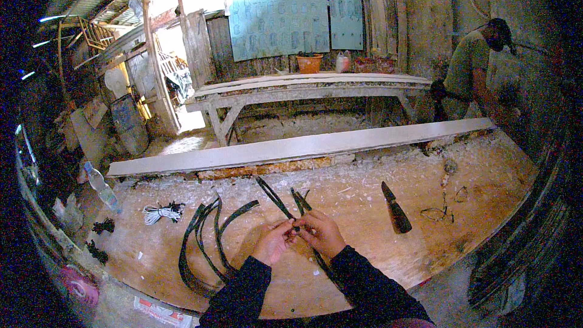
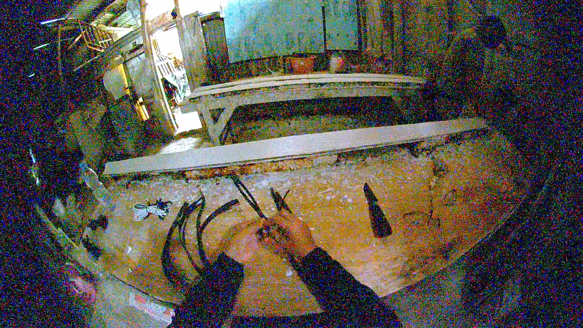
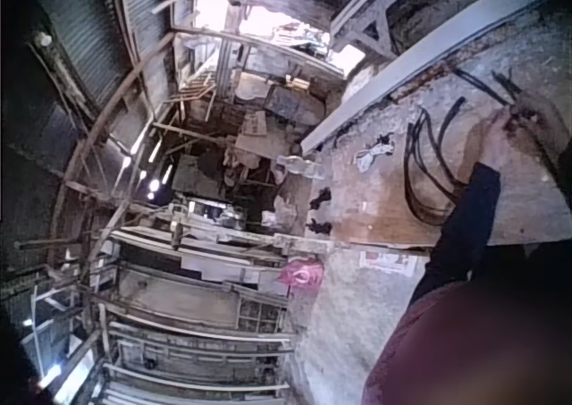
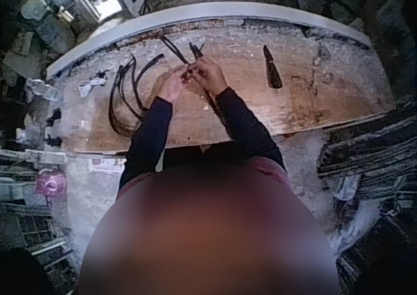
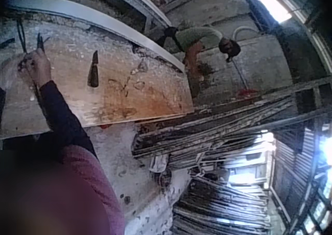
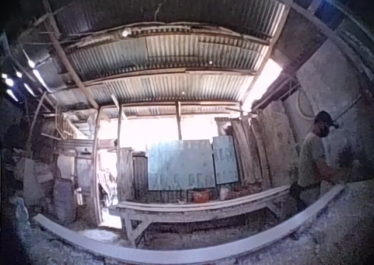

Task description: The person ties black cords into loops by hand on a wooden workbench. A coworker in the background sands a long wooden plank. The person repeatedly picks up cords, forms loops, and secures them with knots.

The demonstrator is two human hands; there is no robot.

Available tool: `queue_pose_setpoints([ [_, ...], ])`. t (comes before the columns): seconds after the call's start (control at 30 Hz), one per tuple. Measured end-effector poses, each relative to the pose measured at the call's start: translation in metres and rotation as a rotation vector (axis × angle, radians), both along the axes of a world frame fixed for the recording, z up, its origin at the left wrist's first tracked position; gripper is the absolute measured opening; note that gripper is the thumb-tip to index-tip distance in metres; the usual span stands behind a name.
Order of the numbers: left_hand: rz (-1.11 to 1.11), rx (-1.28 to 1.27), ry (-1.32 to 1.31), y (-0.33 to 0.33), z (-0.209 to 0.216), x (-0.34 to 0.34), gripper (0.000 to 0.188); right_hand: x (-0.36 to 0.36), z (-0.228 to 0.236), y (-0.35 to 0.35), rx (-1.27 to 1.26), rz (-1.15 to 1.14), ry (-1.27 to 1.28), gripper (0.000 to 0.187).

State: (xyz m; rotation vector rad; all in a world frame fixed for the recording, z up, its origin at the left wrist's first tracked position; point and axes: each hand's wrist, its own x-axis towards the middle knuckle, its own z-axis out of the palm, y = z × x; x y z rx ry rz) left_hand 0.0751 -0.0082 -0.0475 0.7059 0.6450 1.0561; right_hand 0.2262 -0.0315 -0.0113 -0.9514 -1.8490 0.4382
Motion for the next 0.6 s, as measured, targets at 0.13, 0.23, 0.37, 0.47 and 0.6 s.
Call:
queue_pose_setpoints([
  [0.13, -0.003, -0.007, -0.022, 0.008, -0.006, 0.002, 0.01, -0.001, 0.003, 0.002, 0.066, -0.01, 0.03, 0.014],
  [0.23, -0.015, 0.002, -0.022, 0.012, -0.011, 0.002, 0.01, -0.002, 0.003, 0.001, 0.063, -0.013, 0.053, 0.014],
  [0.37, -0.011, -0.041, 0.014, 0.012, -0.008, 0.003, 0.01, -0.002, 0.004, 0.0, -0.007, -0.047, 0.077, 0.012],
  [0.47, -0.026, 0.018, -0.046, 0.007, -0.003, 0.002, 0.012, -0.004, 0.005, -0.001, -0.039, -0.04, 0.196, 0.011],
  [0.6, 0.023, -0.008, -0.044, 0.003, 0.004, 0.005, 0.012, -0.006, 0.002, 0.001, -0.043, -0.094, 0.217, 0.01],
])
